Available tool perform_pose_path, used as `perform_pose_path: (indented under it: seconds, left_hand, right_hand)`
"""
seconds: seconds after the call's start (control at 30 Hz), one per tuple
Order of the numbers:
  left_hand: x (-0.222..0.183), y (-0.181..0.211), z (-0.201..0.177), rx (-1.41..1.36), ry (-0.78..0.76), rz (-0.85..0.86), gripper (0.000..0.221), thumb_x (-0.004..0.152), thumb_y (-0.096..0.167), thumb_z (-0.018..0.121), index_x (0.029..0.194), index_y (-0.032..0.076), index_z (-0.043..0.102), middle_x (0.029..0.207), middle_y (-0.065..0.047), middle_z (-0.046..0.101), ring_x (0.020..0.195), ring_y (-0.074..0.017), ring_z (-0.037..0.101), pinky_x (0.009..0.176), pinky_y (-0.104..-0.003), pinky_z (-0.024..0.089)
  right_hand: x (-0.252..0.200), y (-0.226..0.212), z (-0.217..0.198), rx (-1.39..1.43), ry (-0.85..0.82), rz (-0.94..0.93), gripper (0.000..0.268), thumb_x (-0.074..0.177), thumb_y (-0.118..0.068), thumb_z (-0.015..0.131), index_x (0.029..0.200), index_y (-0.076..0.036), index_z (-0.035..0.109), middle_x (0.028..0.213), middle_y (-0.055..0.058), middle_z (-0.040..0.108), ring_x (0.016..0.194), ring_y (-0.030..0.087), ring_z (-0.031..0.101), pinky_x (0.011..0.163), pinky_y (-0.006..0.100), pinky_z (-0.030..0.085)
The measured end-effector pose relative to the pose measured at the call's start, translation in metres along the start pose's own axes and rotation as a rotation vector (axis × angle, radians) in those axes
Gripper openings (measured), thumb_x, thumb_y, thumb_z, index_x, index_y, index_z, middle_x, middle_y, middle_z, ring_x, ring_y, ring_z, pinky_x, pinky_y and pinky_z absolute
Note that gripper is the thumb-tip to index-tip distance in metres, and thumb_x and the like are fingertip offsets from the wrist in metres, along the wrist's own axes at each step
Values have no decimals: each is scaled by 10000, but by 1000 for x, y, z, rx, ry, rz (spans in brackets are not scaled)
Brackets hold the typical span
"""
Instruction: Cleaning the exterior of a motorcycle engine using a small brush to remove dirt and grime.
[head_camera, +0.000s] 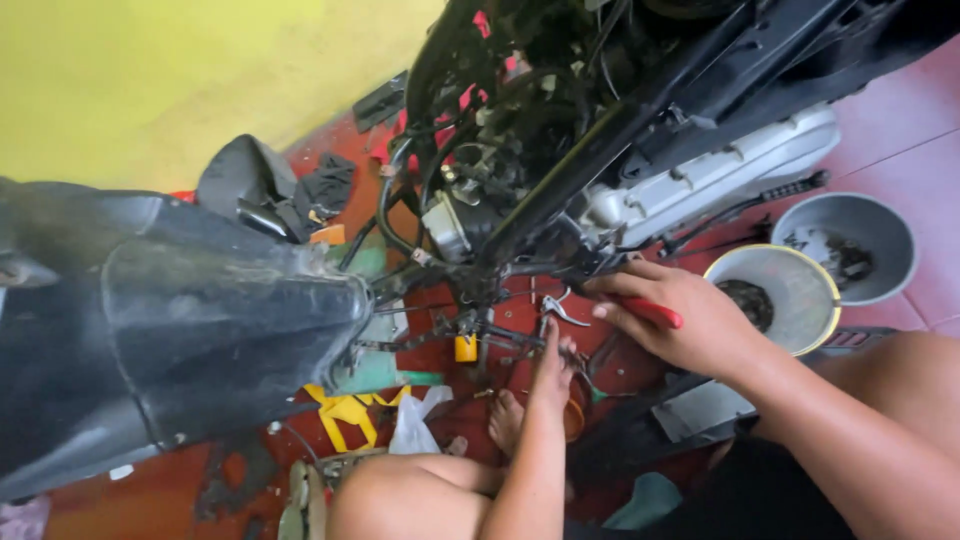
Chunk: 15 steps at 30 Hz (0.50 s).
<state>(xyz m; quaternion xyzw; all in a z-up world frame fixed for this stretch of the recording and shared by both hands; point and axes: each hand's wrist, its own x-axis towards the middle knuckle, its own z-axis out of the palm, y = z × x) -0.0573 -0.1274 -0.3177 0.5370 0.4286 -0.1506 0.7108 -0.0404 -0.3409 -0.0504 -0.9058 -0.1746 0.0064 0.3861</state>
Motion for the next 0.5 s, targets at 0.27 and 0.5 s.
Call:
perform_pose_path:
  seconds: [0.27, 0.5]
  left_hand:
    - [40, 5, 19, -304, -375, 28, 826, 1019, 705, 521, 1578, 133, 315, 1630, -147, 375, 1496, -298, 400, 1240, -494, 335]
    - [-60, 33, 41, 90, -385, 79, 825, 1044, 668, 440, 1614, 110, 229, 1558, -152, 523, 1353, -306, 595, 963, -381, 522]
  right_hand:
    - [-5, 6, -1, 18, 181, -39, 287, 970, -378, 652, 1186, -206, 728, 1041, 110, 721, 914, 414, 737, 669, 505, 603]
    - [-3, 25, 18, 58, 414, -75, 292, 971, -341, 659, 1235, -247, 739, 1134, 78, 712, 978, 378, 724, 746, 489, 595]
